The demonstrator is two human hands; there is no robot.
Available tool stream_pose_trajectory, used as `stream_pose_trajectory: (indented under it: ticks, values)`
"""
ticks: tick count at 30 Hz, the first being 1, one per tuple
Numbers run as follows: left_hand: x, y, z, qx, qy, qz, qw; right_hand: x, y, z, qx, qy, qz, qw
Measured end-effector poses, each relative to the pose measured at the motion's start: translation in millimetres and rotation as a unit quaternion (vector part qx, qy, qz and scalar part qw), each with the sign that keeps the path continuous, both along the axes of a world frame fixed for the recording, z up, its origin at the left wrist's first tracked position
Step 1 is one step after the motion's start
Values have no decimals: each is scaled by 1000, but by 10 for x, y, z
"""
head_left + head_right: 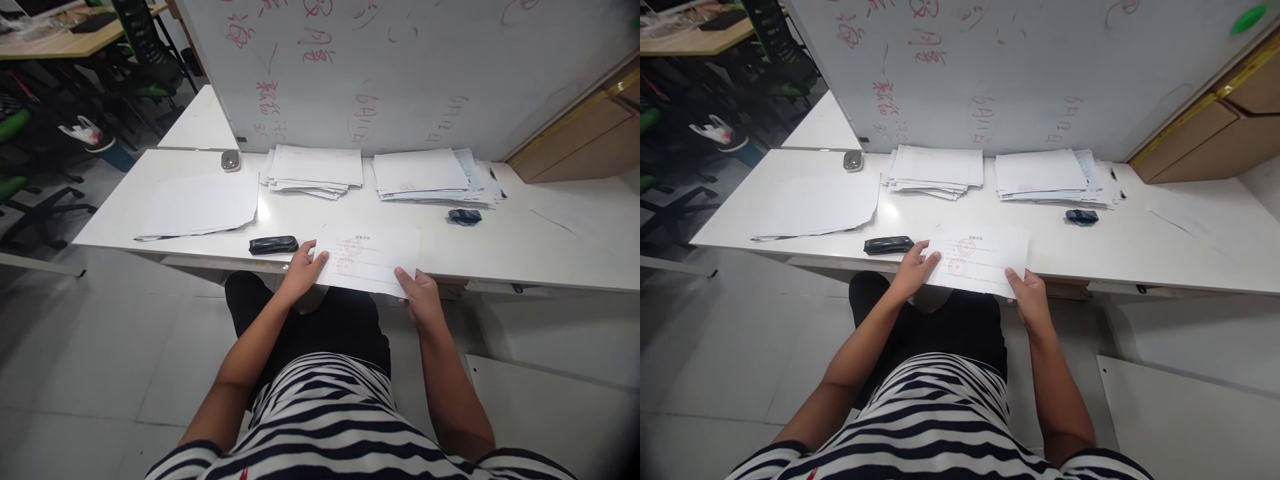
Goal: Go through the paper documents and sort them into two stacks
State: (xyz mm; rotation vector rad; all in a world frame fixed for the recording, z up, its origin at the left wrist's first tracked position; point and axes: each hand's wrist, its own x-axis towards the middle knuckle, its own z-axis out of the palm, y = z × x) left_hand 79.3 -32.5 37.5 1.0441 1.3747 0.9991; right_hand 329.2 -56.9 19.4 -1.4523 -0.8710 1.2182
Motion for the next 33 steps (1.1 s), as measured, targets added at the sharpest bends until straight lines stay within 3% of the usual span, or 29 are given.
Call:
stream_pose_trajectory:
  ticks: [5,8,10,12,16,19,21,26,33]
  values:
    - [13,-21,-73,-3,-27,2,1000,-33,-13,-29,-16,24,1,1000]
    - [3,-92,8,6,47,9,999,-41,-6,-9,-18,28,0,999]
    - [-49,-158,83,52,142,25,988,-44,-7,4,-21,36,-4,999]
    - [-152,-200,145,127,248,53,959,-59,-19,8,-27,42,-9,999]
    - [-483,-91,168,255,423,119,862,-154,-86,-28,-49,42,18,998]
    - [-739,115,97,275,515,119,803,-260,-152,-88,-67,38,55,995]
    - [-856,237,26,259,554,87,786,-322,-189,-131,-78,43,66,994]
    - [-917,343,-109,203,583,94,781,-431,-253,-184,-81,70,52,993]
    - [-874,338,-85,183,576,114,789,-610,-372,-97,-69,77,38,994]
